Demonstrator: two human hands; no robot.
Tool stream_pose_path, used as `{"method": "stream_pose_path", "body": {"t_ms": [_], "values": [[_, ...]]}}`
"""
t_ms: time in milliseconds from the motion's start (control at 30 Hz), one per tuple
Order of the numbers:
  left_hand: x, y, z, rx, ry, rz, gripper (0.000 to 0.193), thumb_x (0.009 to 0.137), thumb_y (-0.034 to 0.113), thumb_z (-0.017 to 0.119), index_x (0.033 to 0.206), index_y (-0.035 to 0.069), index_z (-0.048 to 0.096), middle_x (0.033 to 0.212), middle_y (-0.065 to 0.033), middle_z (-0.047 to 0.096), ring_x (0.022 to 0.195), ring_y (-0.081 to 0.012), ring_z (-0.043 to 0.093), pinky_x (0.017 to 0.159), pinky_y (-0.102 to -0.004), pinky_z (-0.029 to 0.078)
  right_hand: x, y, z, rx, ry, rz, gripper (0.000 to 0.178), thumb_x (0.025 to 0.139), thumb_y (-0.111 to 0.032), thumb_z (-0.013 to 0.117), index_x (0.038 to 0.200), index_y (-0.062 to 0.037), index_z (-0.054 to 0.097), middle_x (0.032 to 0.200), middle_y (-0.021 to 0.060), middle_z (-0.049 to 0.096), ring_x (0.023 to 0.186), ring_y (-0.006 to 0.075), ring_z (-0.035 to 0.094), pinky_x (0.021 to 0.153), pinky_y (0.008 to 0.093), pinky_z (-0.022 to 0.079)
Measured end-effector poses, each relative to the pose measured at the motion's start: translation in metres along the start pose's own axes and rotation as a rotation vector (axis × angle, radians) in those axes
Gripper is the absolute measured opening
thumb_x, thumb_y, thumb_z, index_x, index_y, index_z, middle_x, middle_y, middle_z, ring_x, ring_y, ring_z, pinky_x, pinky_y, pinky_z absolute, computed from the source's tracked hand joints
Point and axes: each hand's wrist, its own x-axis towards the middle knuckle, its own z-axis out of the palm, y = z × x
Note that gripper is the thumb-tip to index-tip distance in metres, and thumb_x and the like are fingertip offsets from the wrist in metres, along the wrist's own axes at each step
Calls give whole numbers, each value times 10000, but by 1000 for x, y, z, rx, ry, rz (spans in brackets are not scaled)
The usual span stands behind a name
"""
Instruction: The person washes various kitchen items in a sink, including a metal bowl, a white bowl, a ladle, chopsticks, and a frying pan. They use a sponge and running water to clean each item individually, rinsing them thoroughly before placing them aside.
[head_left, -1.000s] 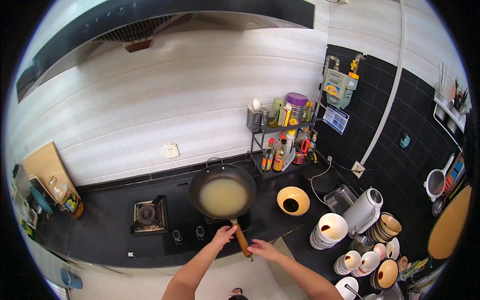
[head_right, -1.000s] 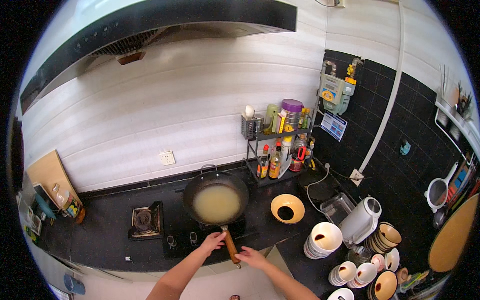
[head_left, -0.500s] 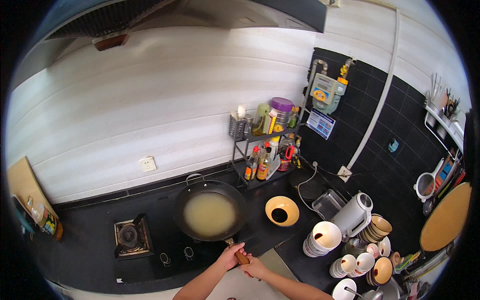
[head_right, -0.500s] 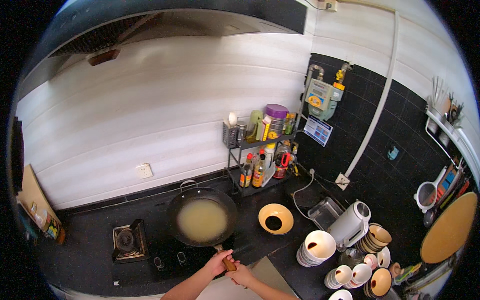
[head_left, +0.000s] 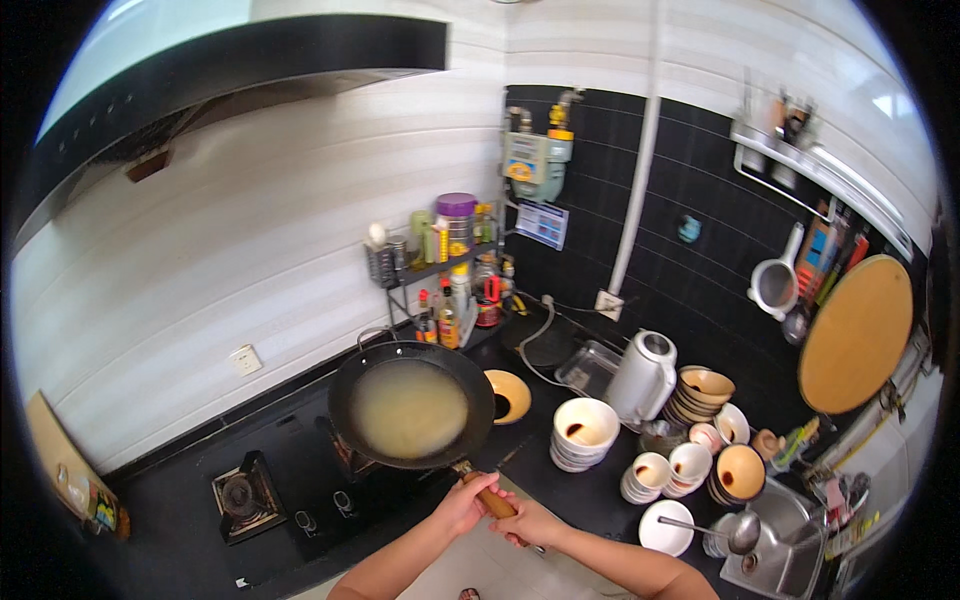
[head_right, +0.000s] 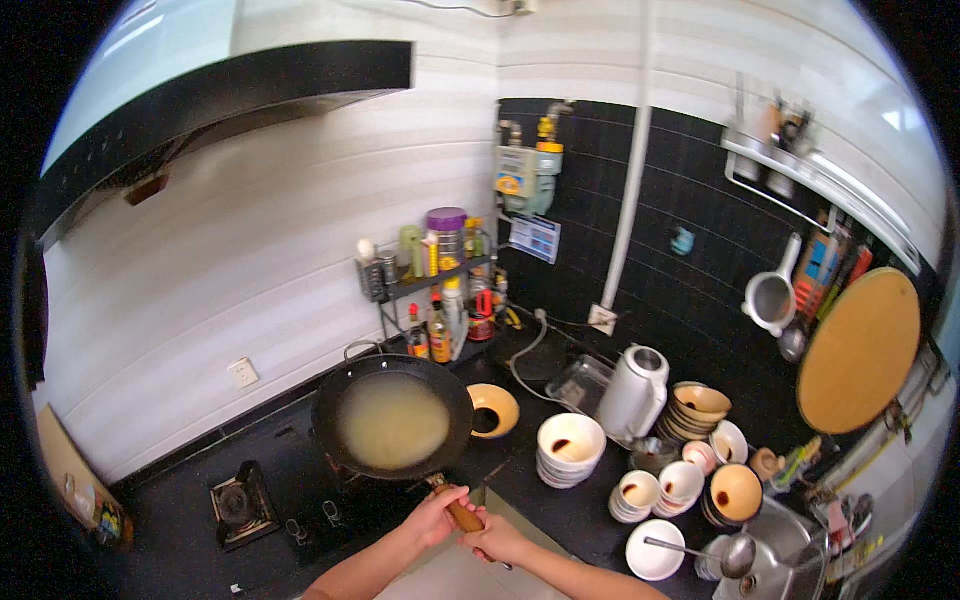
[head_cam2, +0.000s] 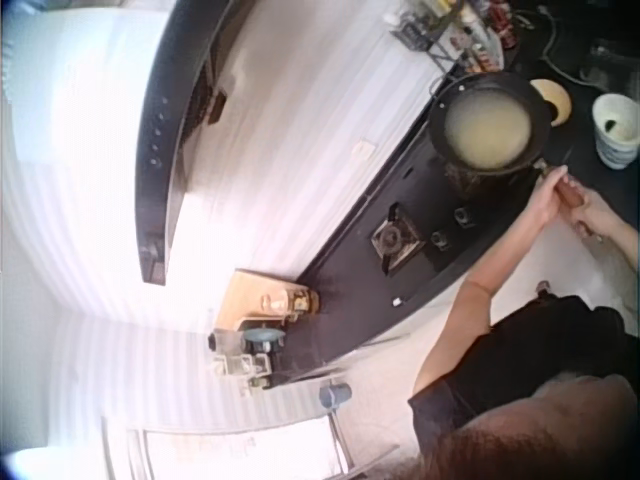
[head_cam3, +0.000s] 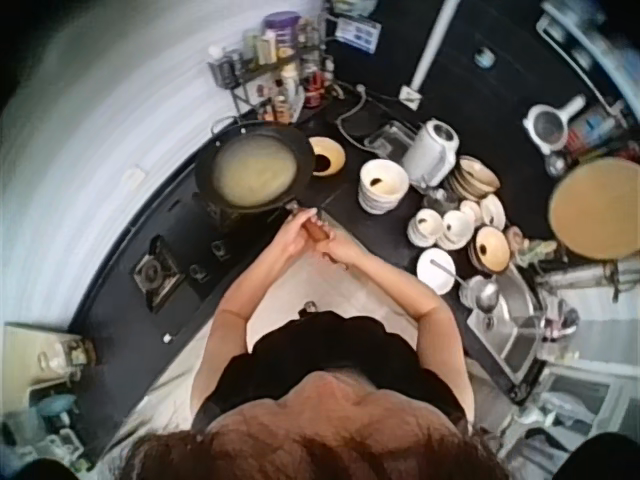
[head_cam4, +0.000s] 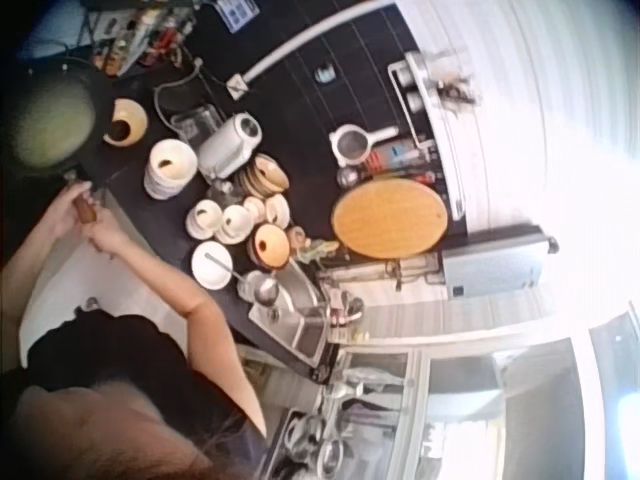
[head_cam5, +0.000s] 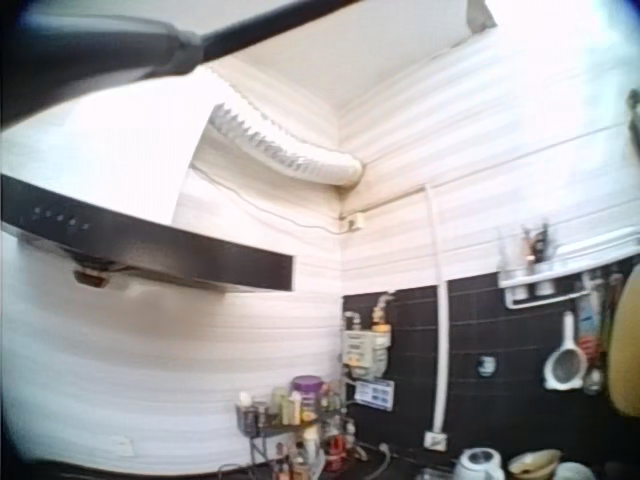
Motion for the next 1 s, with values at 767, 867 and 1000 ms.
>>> {"method": "stream_pose_path", "body": {"t_ms": [767, 867, 1000], "values": [[-35, -324, 258, 337, -667, -708, 128, 813, 161, 553, 719, 102, 490, 705, -17, 516, 748, -141, 532, 807, -336, 433, -387, 143, -77, 382, 793, -24, 313, 725, -126, 620, 959, -29, 437, 521, 17, 460, 392, 104, 441, 353, 233, 333], [-32, -362, 271, 369, -716, -804, 158, 815, 164, 545, 683, 90, 500, 700, -24, 526, 744, -144, 533, 843, -347, 419, -411, 156, -74, 467, 911, -8, 312, 713, -111, 612, 958, -19, 443, 517, 25, 468, 391, 110, 446, 349, 241, 340], [-30, -400, 291, 444, -787, -982, 159, 814, 159, 542, 678, 82, 511, 698, -30, 538, 730, -145, 536, 859, -342, 418, -431, 172, -76, 585, 1050, -8, 306, 699, -94, 616, 933, -14, 436, 515, 30, 472, 392, 114, 450, 346, 247, 350]]}}
